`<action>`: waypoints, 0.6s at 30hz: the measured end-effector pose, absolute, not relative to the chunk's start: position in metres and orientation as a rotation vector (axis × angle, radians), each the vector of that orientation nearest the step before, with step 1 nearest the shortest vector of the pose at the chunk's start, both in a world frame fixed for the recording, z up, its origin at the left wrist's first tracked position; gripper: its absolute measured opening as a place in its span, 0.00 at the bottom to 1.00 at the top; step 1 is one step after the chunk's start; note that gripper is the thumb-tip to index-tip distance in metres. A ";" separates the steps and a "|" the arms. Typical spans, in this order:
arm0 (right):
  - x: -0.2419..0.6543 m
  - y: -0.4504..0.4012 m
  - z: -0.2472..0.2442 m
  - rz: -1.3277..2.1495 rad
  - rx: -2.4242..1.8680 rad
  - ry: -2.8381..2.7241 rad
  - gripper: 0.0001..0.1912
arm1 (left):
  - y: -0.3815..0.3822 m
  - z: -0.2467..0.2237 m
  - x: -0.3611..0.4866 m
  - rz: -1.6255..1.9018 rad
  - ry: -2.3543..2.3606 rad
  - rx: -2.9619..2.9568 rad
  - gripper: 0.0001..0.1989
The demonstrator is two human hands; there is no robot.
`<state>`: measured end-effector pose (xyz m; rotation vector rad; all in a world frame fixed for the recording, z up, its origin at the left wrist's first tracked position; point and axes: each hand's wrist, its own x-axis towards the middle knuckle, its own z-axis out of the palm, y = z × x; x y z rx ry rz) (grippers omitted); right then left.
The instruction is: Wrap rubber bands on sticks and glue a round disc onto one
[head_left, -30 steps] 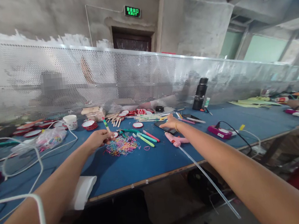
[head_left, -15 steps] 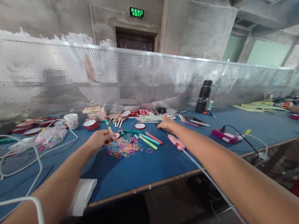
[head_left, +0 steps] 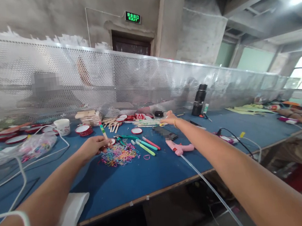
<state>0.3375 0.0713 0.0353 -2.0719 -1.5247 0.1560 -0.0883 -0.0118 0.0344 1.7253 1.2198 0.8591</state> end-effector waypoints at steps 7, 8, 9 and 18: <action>0.410 0.005 0.022 0.245 -1.867 -1.892 0.41 | -0.010 0.038 -0.088 0.889 1.254 1.682 0.21; 0.417 -0.002 0.019 0.281 -1.863 -1.933 0.42 | -0.011 0.038 -0.087 0.888 1.268 1.672 0.21; 0.421 -0.007 0.015 0.313 -1.864 -1.949 0.43 | -0.011 0.039 -0.087 0.890 1.278 1.664 0.21; 0.378 -0.001 -0.006 0.169 -1.874 -1.842 0.37 | -0.010 0.037 -0.089 0.872 1.307 1.672 0.19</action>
